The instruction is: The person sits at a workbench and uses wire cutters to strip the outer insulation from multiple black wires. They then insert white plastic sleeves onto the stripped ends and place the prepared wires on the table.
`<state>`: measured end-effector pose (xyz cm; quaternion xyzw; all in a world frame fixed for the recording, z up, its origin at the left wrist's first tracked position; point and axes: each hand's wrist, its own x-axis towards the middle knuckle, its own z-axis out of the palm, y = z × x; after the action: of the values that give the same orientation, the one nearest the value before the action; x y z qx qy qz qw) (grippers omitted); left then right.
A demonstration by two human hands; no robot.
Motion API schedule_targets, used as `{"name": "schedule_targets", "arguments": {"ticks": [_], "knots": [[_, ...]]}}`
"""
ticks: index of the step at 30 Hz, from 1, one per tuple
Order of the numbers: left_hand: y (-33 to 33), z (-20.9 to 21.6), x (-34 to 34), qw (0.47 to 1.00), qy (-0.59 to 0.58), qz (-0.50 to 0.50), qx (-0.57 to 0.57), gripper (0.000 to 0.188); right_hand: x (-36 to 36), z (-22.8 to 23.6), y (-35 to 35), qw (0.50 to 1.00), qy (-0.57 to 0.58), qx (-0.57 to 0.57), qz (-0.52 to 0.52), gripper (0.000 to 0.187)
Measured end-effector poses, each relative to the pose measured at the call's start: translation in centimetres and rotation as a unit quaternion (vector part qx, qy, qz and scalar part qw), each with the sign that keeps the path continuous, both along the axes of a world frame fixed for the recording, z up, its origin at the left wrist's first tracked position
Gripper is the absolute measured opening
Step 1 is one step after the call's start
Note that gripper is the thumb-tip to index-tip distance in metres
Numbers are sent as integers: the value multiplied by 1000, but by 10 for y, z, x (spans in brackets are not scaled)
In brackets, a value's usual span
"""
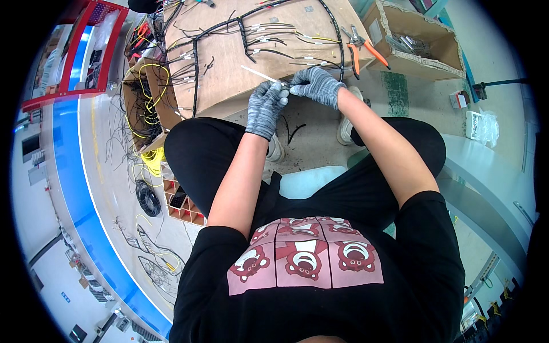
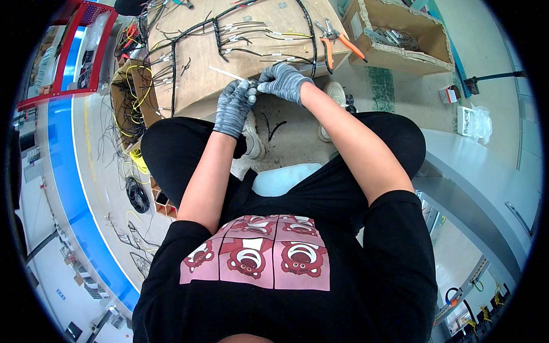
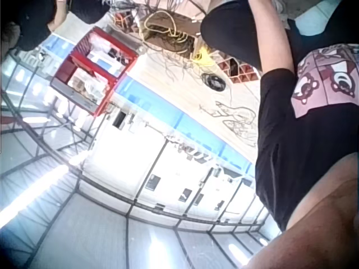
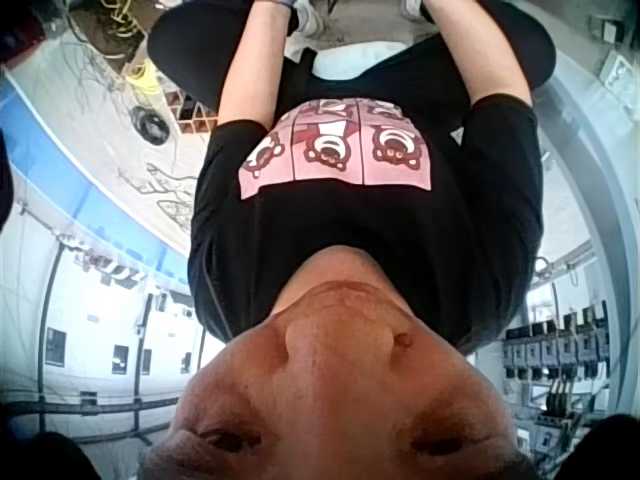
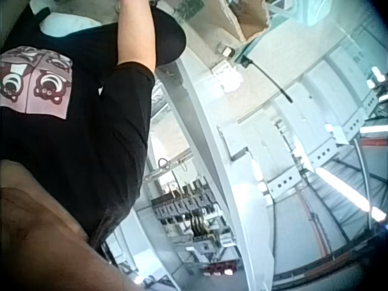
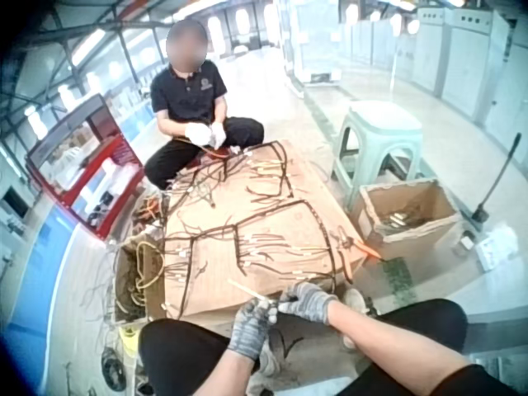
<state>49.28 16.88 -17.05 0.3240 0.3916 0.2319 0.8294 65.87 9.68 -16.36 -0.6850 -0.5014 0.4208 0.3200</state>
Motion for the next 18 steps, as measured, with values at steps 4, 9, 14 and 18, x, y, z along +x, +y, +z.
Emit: {"name": "schedule_targets", "arguments": {"ticks": [4, 9, 14, 18], "knots": [[1, -2, 2, 991, 75, -2, 107, 11, -1, 4, 0, 1000, -22, -6, -2, 28], [-1, -2, 4, 985, 105, -9, 138, 12, -3, 7, 0, 999, -50, -19, -2, 27], [0, -6, 0, 998, 40, -6, 48, 11, -5, 7, 0, 999, -36, -5, -4, 26], [3, -10, -3, 1000, -4, -15, 11, 7, -4, 5, 0, 1000, -25, -11, -6, 26]]}}
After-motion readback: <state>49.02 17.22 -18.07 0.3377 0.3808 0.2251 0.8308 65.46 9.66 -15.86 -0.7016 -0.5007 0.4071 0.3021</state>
